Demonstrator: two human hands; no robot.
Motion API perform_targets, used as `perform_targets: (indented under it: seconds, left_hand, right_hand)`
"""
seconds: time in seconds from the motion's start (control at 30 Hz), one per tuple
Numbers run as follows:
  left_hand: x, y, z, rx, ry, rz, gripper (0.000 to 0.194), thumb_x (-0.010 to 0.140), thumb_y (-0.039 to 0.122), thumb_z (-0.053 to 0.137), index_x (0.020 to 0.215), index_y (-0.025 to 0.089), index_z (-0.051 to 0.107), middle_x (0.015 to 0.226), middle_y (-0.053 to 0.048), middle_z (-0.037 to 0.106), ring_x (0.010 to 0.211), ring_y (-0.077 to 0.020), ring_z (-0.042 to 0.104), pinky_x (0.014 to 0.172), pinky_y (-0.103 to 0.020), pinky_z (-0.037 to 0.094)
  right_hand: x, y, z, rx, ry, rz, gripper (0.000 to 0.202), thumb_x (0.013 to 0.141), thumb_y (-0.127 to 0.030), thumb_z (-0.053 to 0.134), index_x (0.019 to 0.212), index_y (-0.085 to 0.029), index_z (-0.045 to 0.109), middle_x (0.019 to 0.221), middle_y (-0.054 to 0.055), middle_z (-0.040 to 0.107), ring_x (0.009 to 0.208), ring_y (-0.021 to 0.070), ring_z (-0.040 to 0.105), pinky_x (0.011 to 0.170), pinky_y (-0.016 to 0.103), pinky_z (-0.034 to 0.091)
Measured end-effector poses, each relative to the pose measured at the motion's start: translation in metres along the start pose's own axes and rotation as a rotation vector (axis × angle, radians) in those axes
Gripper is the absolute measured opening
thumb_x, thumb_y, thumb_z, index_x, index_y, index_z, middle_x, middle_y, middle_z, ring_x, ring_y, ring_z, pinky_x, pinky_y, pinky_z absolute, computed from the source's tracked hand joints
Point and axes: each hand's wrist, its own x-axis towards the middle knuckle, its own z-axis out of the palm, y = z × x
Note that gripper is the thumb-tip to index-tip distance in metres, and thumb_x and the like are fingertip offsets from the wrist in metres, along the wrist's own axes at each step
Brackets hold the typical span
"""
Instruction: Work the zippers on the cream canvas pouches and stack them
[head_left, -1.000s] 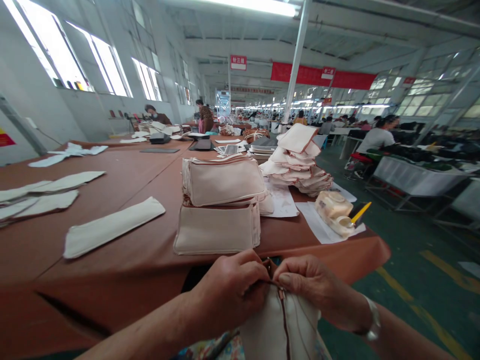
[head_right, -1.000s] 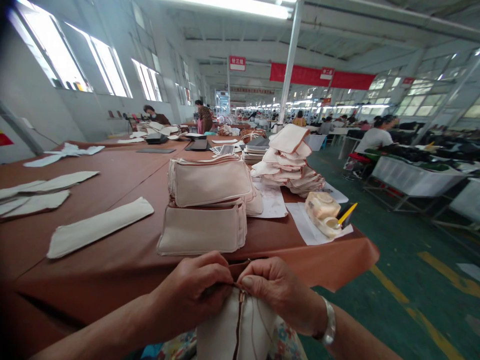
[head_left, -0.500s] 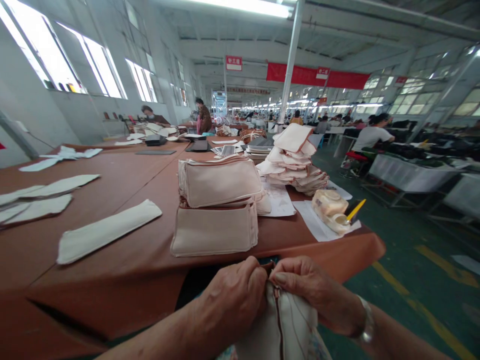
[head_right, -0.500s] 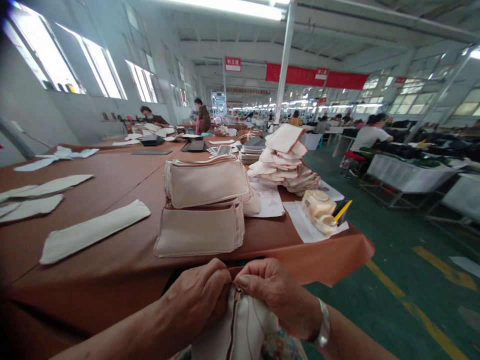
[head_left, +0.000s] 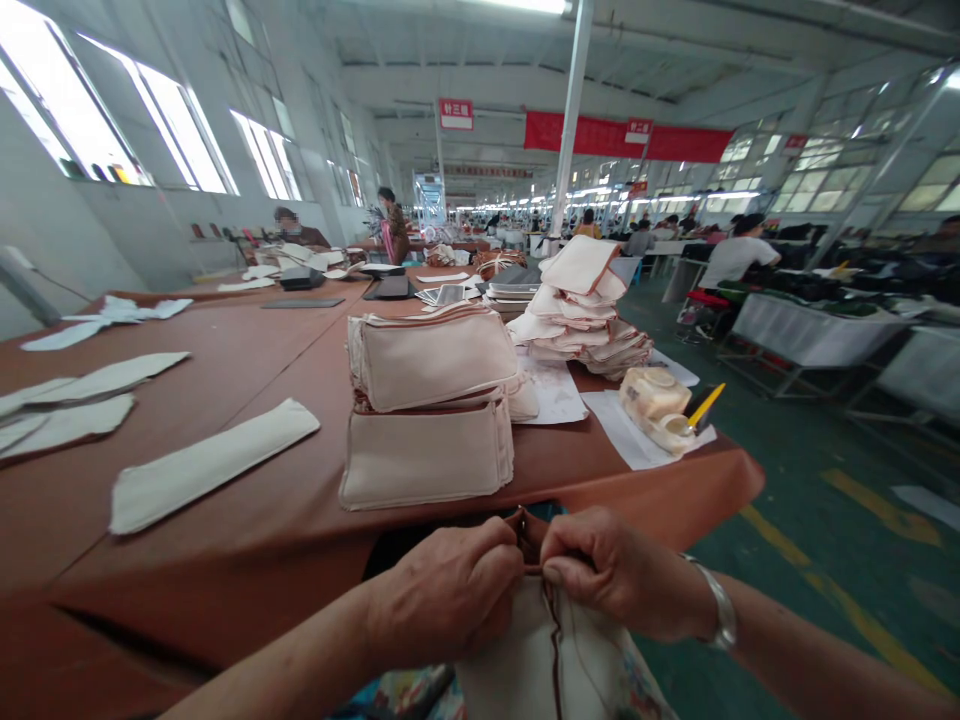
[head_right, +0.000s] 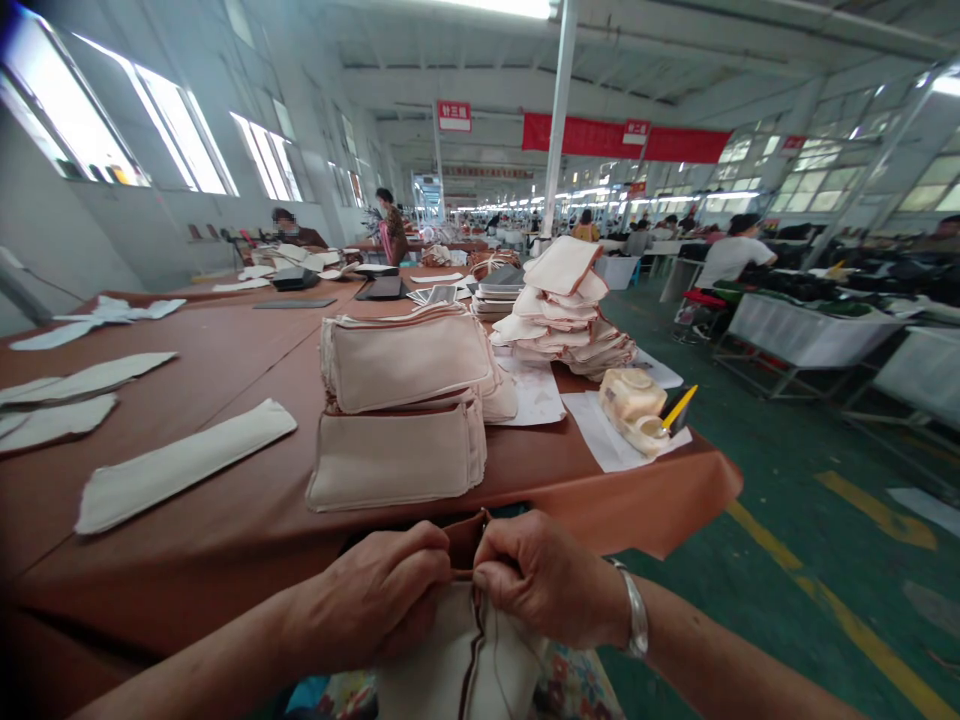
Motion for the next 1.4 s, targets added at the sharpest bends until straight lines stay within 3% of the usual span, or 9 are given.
perform_targets:
  seconds: [0.17, 0.37, 0.7, 0.9, 0.97, 1.13, 1.2, 1.3, 1.4]
  left_hand:
    - [0.008, 0.0, -0.013, -0.595, 0.004, -0.256, 0.021, 0.098, 0.026, 0.035, 0.093, 0.014, 0.052, 0.089, -0.004, 0.051, 0.08, -0.0139, 0.047, 0.075, -0.024, 0.04]
    - [0.018, -0.007, -0.007, -1.047, -0.242, -0.556, 0.046, 0.094, 0.052, 0.047, 0.066, 0.016, 0.04, 0.064, 0.005, 0.029, 0.058, -0.0082, 0.024, 0.049, -0.023, 0.02]
    - [0.022, -0.005, -0.007, -1.198, -0.149, -0.54, 0.042, 0.093, 0.052, 0.05, 0.074, 0.015, 0.045, 0.063, 0.005, 0.032, 0.055, -0.0072, 0.024, 0.048, -0.021, 0.019]
    - [0.004, -0.041, -0.024, -1.045, -0.406, -0.493, 0.047, 0.082, 0.055, 0.064, 0.068, 0.016, 0.042, 0.066, 0.005, 0.029, 0.059, -0.0087, 0.024, 0.049, -0.022, 0.018]
    - [0.001, -0.042, -0.028, -1.007, -0.404, -0.513, 0.047, 0.082, 0.055, 0.063, 0.067, 0.016, 0.042, 0.066, 0.005, 0.029, 0.06, -0.0092, 0.025, 0.05, -0.022, 0.02]
    - [0.036, -0.003, -0.04, -0.72, -0.246, -0.5, 0.038, 0.082, 0.039, 0.064, 0.061, 0.015, 0.045, 0.061, 0.005, 0.027, 0.058, -0.0079, 0.028, 0.048, -0.021, 0.018]
    - [0.05, 0.007, -0.051, -0.635, -0.267, -0.444, 0.029, 0.079, 0.029, 0.065, 0.059, 0.014, 0.05, 0.058, 0.005, 0.026, 0.056, -0.0071, 0.029, 0.046, -0.02, 0.018]
    - [0.046, -0.006, -0.071, -0.729, -0.426, -0.452, 0.03, 0.078, 0.039, 0.065, 0.064, 0.015, 0.056, 0.057, 0.006, 0.033, 0.053, -0.0072, 0.03, 0.044, -0.018, 0.021]
    - [0.011, -0.035, -0.081, -0.819, -0.564, -0.6, 0.053, 0.062, 0.062, 0.075, 0.059, 0.017, 0.049, 0.051, 0.006, 0.034, 0.048, -0.0076, 0.026, 0.039, -0.021, 0.017]
  right_hand:
    - [0.001, -0.006, -0.002, -0.009, 0.008, -0.044, 0.011, 0.081, -0.008, 0.055, 0.075, -0.013, 0.062, 0.065, -0.004, 0.057, 0.057, 0.0069, 0.045, 0.052, 0.016, 0.032]
    - [0.001, -0.014, -0.005, -0.047, 0.002, -0.076, 0.011, 0.083, -0.009, 0.055, 0.077, -0.012, 0.063, 0.067, -0.002, 0.058, 0.059, 0.0073, 0.048, 0.054, 0.016, 0.034]
    - [0.006, 0.004, -0.01, 0.303, -0.046, -0.011, 0.039, 0.089, -0.048, 0.059, 0.074, -0.012, 0.056, 0.065, -0.003, 0.046, 0.06, 0.0092, 0.036, 0.053, 0.021, 0.028]
    - [-0.007, 0.021, -0.041, 0.366, 0.091, 0.022, 0.04, 0.092, -0.051, 0.055, 0.076, -0.015, 0.053, 0.067, -0.003, 0.046, 0.058, 0.0091, 0.035, 0.053, 0.022, 0.026]
    - [-0.009, 0.023, -0.059, 0.263, 0.038, 0.034, 0.039, 0.091, -0.05, 0.056, 0.077, -0.014, 0.056, 0.067, -0.003, 0.048, 0.058, 0.0094, 0.037, 0.054, 0.022, 0.029]
    - [0.012, -0.005, -0.061, 0.031, -0.114, -0.125, 0.041, 0.082, -0.053, 0.066, 0.098, -0.015, 0.067, 0.091, 0.004, 0.059, 0.079, 0.0165, 0.053, 0.071, 0.027, 0.041]
    - [0.023, -0.02, -0.047, 0.014, -0.207, -0.258, 0.042, 0.078, -0.058, 0.067, 0.084, -0.016, 0.065, 0.085, 0.002, 0.056, 0.079, 0.0162, 0.052, 0.072, 0.026, 0.04]
    - [0.028, -0.034, -0.033, 0.065, -0.27, -0.311, 0.052, 0.08, -0.062, 0.062, 0.058, -0.017, 0.047, 0.064, -0.003, 0.044, 0.06, 0.0103, 0.04, 0.056, 0.023, 0.031]
    - [0.016, -0.037, -0.04, 0.168, -0.161, -0.325, 0.049, 0.082, -0.059, 0.061, 0.061, -0.018, 0.045, 0.066, -0.001, 0.045, 0.062, 0.0113, 0.04, 0.057, 0.025, 0.031]
